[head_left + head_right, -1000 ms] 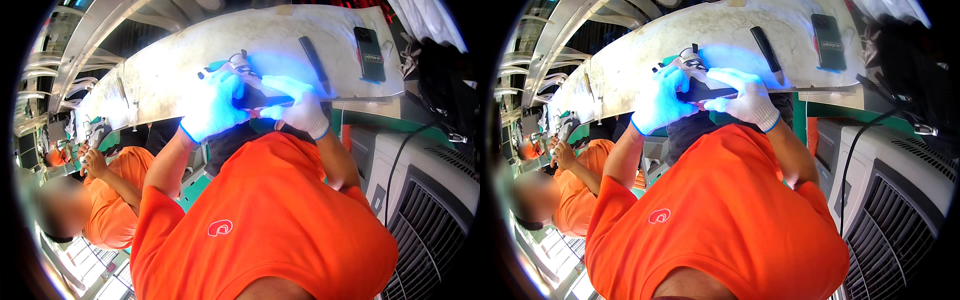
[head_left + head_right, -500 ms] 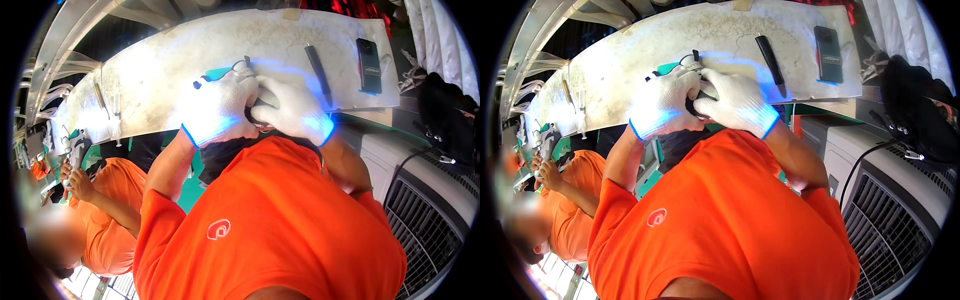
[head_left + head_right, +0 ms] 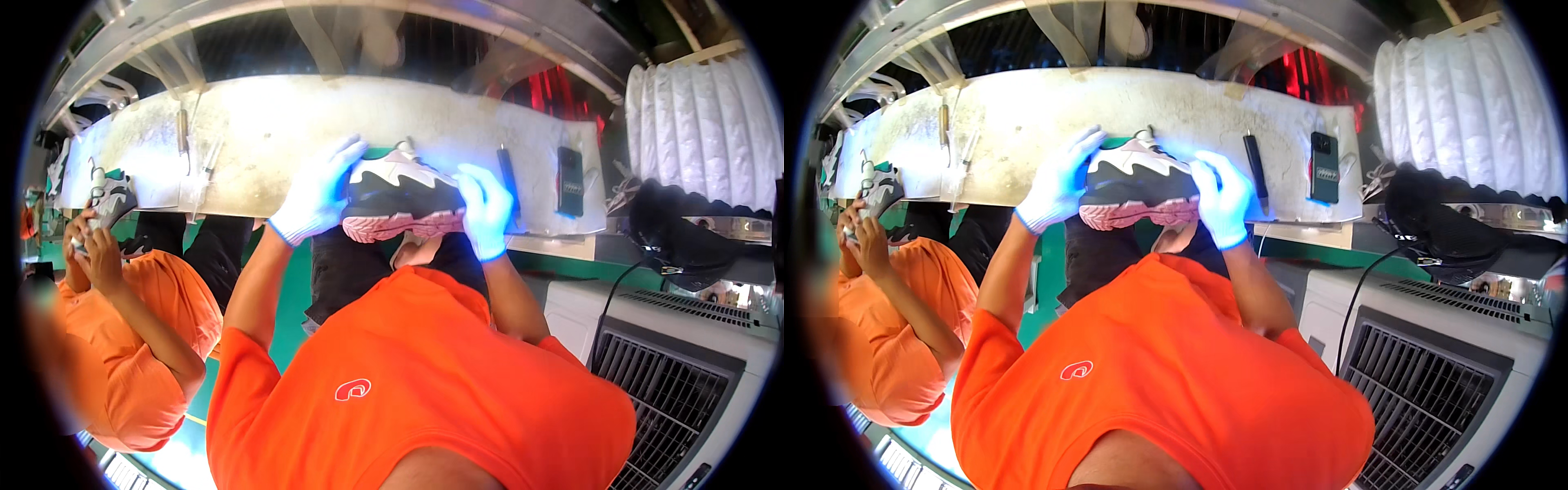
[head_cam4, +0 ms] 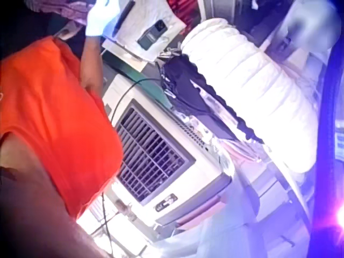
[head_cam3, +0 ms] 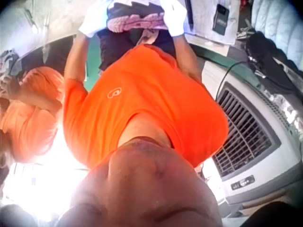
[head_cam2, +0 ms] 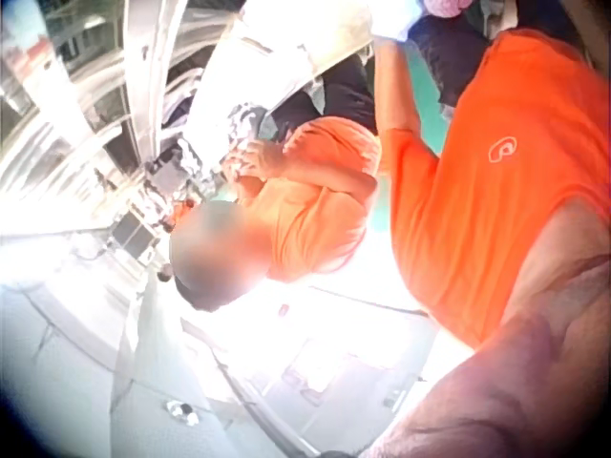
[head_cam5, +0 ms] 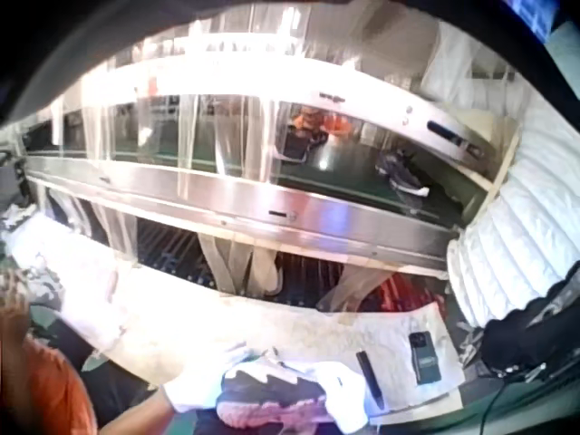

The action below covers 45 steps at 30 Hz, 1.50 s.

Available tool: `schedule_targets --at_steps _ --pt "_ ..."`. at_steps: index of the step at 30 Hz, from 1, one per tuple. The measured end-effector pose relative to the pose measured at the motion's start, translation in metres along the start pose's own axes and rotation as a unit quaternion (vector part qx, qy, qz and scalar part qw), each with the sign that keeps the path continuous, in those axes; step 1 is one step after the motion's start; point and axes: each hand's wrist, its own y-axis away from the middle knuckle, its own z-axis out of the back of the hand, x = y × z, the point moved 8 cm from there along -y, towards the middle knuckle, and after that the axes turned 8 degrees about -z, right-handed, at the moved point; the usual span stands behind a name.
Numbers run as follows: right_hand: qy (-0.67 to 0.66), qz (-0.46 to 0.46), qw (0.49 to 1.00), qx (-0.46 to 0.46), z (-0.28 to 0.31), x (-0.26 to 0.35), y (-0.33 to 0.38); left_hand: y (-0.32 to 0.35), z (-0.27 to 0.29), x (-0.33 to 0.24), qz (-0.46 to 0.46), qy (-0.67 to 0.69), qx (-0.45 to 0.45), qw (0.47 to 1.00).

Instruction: The person cleans a white and black sneaker using a small brush and a handheld UV light. They scrub the shoe's surface and sole while illuminating it with the blue light, then place the shoe on a shelf and retrieve another one to repeat the process.

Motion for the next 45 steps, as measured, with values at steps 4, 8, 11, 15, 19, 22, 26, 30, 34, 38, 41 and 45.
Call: schedule_targets --at_steps 4,8,11,15,19,22,26,30,34,38,41,45 --pt "-0.136 -0.207 0.965 0.088 -0.030 -0.034 -0.063 -0.043 0.025 0.000 -0.071 0.031 0.021 0.997" --pt "-0.449 -0.346 0.802 0.189 -0.075 0.011 -0.030 -0.082 0.078 -0.103 -0.010 -0.063 0.107 0.992" --pt "-0.462 -0.303 0.823 0.131 -0.061 0.023 -0.029 -0.098 0.068 -0.130 0.090 -0.066 0.227 0.967" --pt "-0.416 0.045 0.885 0.204 -0.002 0.074 -0.049 -0.113 0.060 -0.142 0.129 -0.035 0.202 0.970" --pt "-0.249 0.146 0.927 0.240 0.015 0.105 -0.066 -0.126 0.056 -0.166 0.093 -0.086 0.198 0.972" --pt "-0.597 0.051 0.787 0.148 0.015 0.067 -0.034 -0.128 0.049 -0.185 0.124 -0.115 0.223 0.960" --pt "-0.321 0.146 0.919 0.174 0.032 0.082 -0.041 -0.126 0.041 -0.195 0.052 -0.190 0.238 0.951" --pt "-0.491 0.056 0.847 0.196 0.037 0.054 -0.027 -0.132 0.040 -0.201 0.031 -0.228 0.256 0.939" --pt "-0.454 0.057 0.858 0.233 0.030 0.055 -0.033 -0.139 0.033 -0.184 0.061 -0.188 0.256 0.946" --pt "-0.312 0.064 0.915 0.246 0.030 0.082 -0.051 -0.153 0.031 -0.195 0.044 -0.149 0.255 0.954" --pt "-0.682 0.013 0.694 0.233 0.001 0.034 -0.058 -0.152 0.026 -0.185 0.229 -0.152 0.303 0.912" --pt "-0.667 0.039 0.726 0.163 0.009 0.033 -0.044 -0.158 0.025 -0.181 0.115 -0.186 0.285 0.933"
